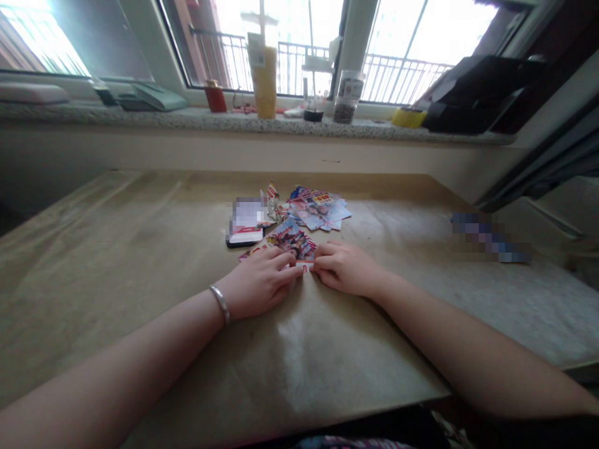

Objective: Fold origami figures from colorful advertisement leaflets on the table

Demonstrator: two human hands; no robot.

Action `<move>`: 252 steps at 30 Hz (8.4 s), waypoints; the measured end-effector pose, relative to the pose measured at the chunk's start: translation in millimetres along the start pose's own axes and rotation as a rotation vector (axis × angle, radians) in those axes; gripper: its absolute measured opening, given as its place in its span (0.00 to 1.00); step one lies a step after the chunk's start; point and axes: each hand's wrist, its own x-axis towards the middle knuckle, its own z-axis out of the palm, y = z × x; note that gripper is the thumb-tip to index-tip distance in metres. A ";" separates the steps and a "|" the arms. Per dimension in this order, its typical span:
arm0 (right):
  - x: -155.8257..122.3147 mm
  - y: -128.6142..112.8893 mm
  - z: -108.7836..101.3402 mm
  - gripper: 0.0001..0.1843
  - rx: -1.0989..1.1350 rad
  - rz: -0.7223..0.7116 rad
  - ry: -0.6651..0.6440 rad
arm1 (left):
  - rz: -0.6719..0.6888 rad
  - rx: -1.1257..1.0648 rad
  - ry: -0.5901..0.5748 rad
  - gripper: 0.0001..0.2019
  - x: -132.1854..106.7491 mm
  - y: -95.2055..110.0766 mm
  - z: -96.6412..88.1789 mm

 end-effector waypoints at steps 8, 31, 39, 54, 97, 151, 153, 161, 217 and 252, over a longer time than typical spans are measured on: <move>-1.6 2.4 -0.1 0.11 -0.011 -0.006 -0.031 | 0.027 -0.064 -0.042 0.14 -5.4 -9.2 -3.7; -3.6 4.0 -0.2 0.11 0.011 0.002 -0.031 | 0.085 -0.149 -0.021 0.13 -12.2 -18.2 -9.6; -4.7 5.3 1.1 0.11 0.019 -0.005 -0.023 | 0.096 -0.203 -0.016 0.11 -14.8 -21.2 -8.6; -6.5 7.6 0.7 0.12 0.034 -0.015 -0.036 | 0.142 -0.264 -0.052 0.10 -22.7 -31.4 -15.8; -17.4 27.9 -21.4 0.10 -0.065 0.273 -0.115 | -0.071 -0.099 0.040 0.13 -20.6 -17.3 -7.0; -12.5 19.0 -18.3 0.03 0.107 -0.079 -0.009 | -0.115 -0.045 0.043 0.16 -16.3 -10.0 -4.2; -10.3 10.5 -15.7 0.04 0.180 -0.114 -0.018 | -0.137 -0.066 0.015 0.18 -17.1 -11.7 -2.7; -6.2 -9.1 -14.2 0.05 0.262 -0.094 -0.126 | -0.166 -0.241 -0.087 0.28 -22.4 -22.6 4.8; -1.7 5.8 -1.8 0.12 0.224 0.573 -0.092 | -0.029 -0.173 -0.006 0.21 -18.6 -14.9 2.4; -14.2 35.4 -15.0 0.12 0.177 0.612 -0.283 | 0.035 -0.228 -0.050 0.24 -14.8 -7.5 3.3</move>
